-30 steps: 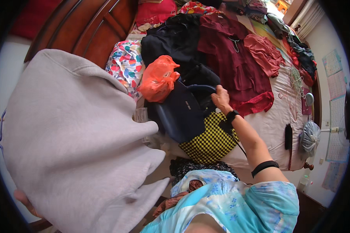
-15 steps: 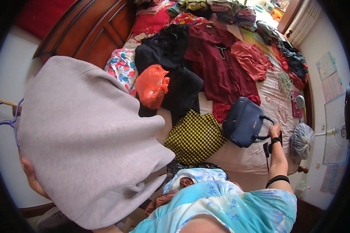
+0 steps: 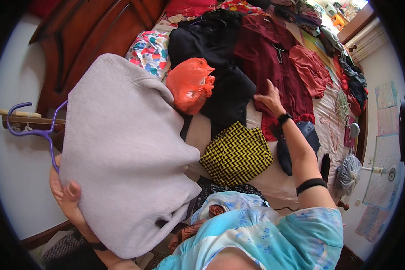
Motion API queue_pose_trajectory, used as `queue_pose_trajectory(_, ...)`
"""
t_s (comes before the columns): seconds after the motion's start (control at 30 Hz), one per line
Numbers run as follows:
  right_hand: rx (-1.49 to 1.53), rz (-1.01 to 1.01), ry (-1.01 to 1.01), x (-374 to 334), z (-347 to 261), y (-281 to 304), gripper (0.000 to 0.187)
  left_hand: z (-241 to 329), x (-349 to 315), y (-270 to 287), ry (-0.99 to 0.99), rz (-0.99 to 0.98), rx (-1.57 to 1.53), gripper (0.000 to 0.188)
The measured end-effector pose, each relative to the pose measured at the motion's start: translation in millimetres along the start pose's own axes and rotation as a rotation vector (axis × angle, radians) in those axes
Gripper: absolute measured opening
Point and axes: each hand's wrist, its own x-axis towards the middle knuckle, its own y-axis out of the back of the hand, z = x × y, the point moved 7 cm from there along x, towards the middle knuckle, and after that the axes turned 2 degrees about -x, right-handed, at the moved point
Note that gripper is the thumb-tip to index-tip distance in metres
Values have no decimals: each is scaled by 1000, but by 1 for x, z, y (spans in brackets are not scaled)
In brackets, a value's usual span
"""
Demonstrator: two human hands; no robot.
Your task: Sort through items on a bed, pack some away, and hang a shirt in a closet.
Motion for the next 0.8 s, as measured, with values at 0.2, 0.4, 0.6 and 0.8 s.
queue_pose_trajectory(0.2,108,-300,-69,56,-101,-106,108,-18,7,10,163,109,85,69)
queue_pose_trajectory(0.4,-195,-307,37,5,-178,-192,72,-29,18,19,242,119,23,65)
queue_pose_trajectory(0.6,85,2,-71,26,-114,-198,13,-25,18,17,200,113,-98,69)
queue_pose_trajectory(0.8,111,-58,117,4,-87,-146,12,-17,16,29,199,-162,190,71)
